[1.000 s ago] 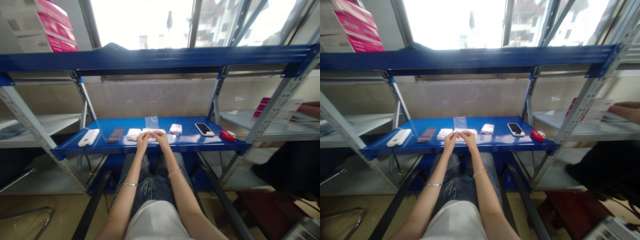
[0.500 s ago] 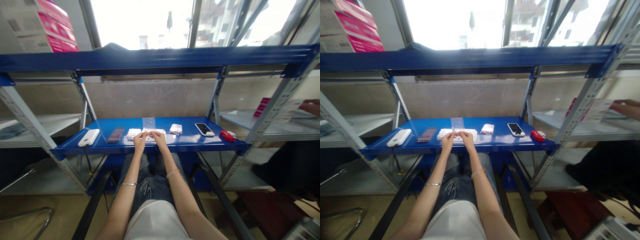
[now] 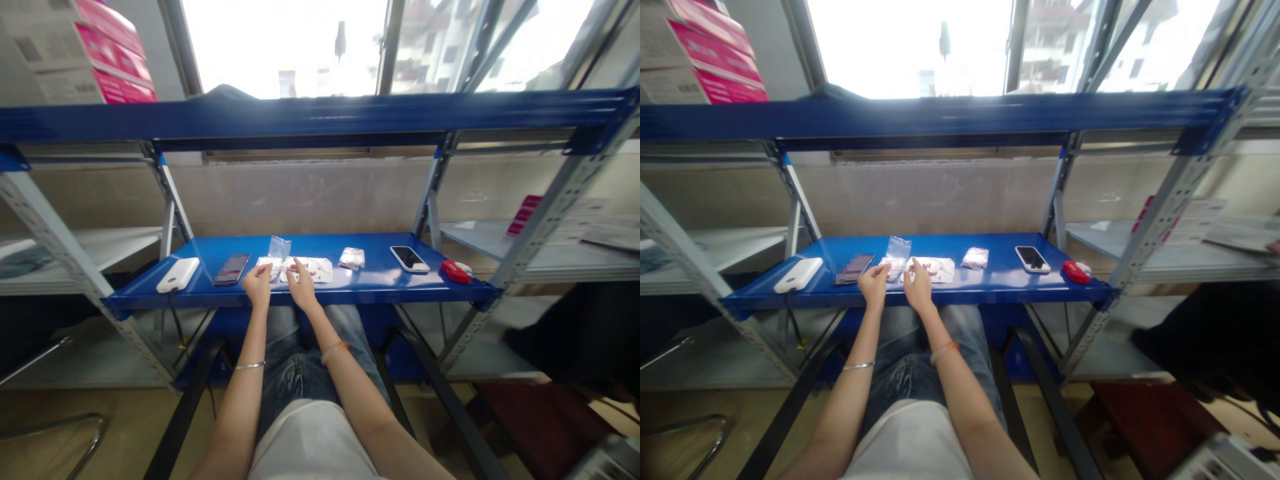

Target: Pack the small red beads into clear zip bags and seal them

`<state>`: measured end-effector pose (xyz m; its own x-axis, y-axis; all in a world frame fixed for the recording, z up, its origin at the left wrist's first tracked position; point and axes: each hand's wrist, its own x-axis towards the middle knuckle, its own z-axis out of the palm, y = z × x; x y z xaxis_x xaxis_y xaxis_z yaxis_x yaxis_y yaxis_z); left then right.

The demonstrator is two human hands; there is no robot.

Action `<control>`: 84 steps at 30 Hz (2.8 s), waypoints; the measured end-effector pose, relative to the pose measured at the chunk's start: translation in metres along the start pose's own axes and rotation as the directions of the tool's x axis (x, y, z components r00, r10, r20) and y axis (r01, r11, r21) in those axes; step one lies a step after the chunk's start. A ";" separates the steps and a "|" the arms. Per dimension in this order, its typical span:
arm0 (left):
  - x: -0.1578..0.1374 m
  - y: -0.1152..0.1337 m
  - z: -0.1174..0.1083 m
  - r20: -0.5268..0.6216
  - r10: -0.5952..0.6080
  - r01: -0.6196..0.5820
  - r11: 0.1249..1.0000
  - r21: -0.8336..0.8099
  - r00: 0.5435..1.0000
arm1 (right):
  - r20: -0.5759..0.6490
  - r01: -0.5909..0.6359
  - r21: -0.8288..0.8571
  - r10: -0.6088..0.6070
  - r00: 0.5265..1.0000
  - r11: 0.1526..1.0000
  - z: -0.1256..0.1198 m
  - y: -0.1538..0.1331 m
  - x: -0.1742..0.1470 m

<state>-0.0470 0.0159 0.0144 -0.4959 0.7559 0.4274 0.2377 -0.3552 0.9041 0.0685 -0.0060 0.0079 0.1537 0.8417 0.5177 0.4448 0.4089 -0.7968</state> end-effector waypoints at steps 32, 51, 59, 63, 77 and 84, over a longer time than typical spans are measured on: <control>-0.044 0.021 0.030 0.200 0.426 -0.470 0.809 0.353 0.882 | -0.307 -0.282 -0.576 0.116 0.945 0.767 -0.103 0.057 0.025; -0.067 0.028 0.052 0.394 0.327 -0.363 0.932 0.017 0.859 | -0.433 -0.423 -0.278 0.280 0.856 0.862 -0.115 0.059 0.026; -0.066 0.029 0.052 0.496 0.164 -0.165 0.985 -0.042 0.853 | -0.481 -0.397 -0.221 0.255 0.839 0.891 -0.117 0.055 0.028; -0.065 0.026 0.053 0.514 0.142 -0.148 0.989 -0.029 0.846 | -0.372 -0.385 -0.423 0.230 0.899 0.821 -0.113 0.052 0.023; -0.057 0.013 0.052 0.485 0.144 -0.172 0.985 0.014 0.863 | -0.243 -0.362 -0.635 0.268 0.932 0.683 -0.101 0.051 0.024; -0.061 0.015 0.051 0.537 0.248 -0.330 0.942 0.061 0.806 | -0.252 -0.357 -0.659 0.253 0.934 0.662 -0.098 0.053 0.023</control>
<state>0.0291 -0.0078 0.0021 0.1074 0.8167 0.5669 0.4383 -0.5507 0.7104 0.1821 0.0007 0.0079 0.4785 0.8007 0.3604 0.8211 -0.2625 -0.5069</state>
